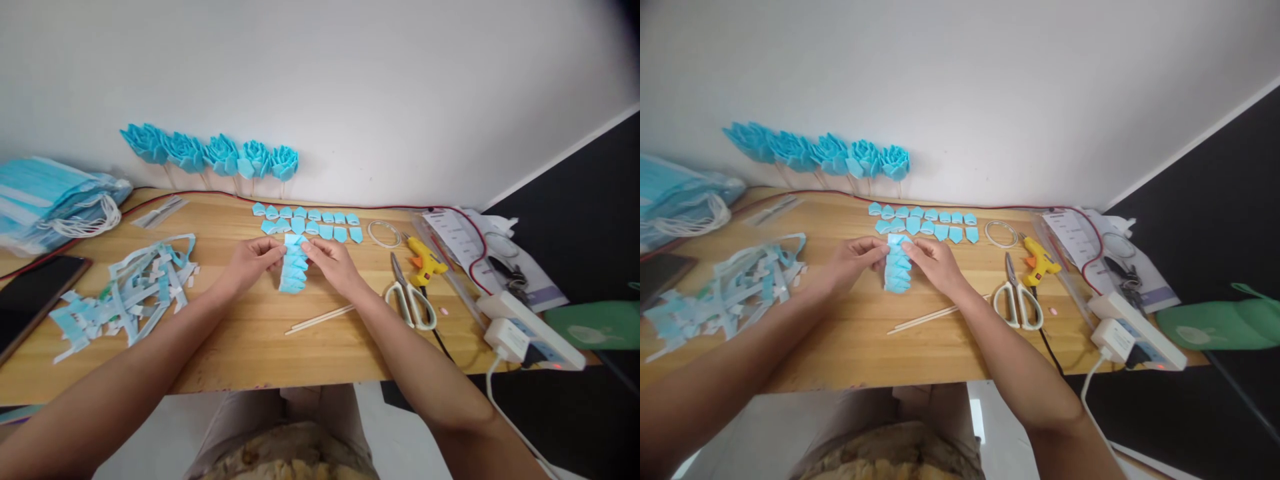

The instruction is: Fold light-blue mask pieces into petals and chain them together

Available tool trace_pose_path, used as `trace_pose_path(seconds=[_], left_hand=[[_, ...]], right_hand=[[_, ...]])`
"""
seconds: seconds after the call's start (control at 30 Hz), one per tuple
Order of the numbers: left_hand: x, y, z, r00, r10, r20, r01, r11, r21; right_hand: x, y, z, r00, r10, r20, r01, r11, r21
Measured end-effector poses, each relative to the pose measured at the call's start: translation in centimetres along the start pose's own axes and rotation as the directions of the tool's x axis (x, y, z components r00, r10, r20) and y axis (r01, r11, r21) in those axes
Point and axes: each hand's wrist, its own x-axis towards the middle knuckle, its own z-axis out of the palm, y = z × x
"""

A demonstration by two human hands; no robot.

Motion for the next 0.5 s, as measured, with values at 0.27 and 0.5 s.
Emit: trace_pose_path(seconds=[0.27, 0.5], left_hand=[[0.00, 0.45, 0.00, 0.999, 0.026, 0.038, -0.025, 0.999, -0.022], [0.25, -0.22, -0.15, 0.997, 0.021, -0.069, -0.025, 0.998, -0.063]], right_hand=[[-0.06, 0.38, 0.18, 0.998, -0.023, -0.057, 0.018, 0.997, -0.073], [0.23, 0.69, -0.03, 0.997, 0.055, 0.050, -0.060, 0.993, 0.105]])
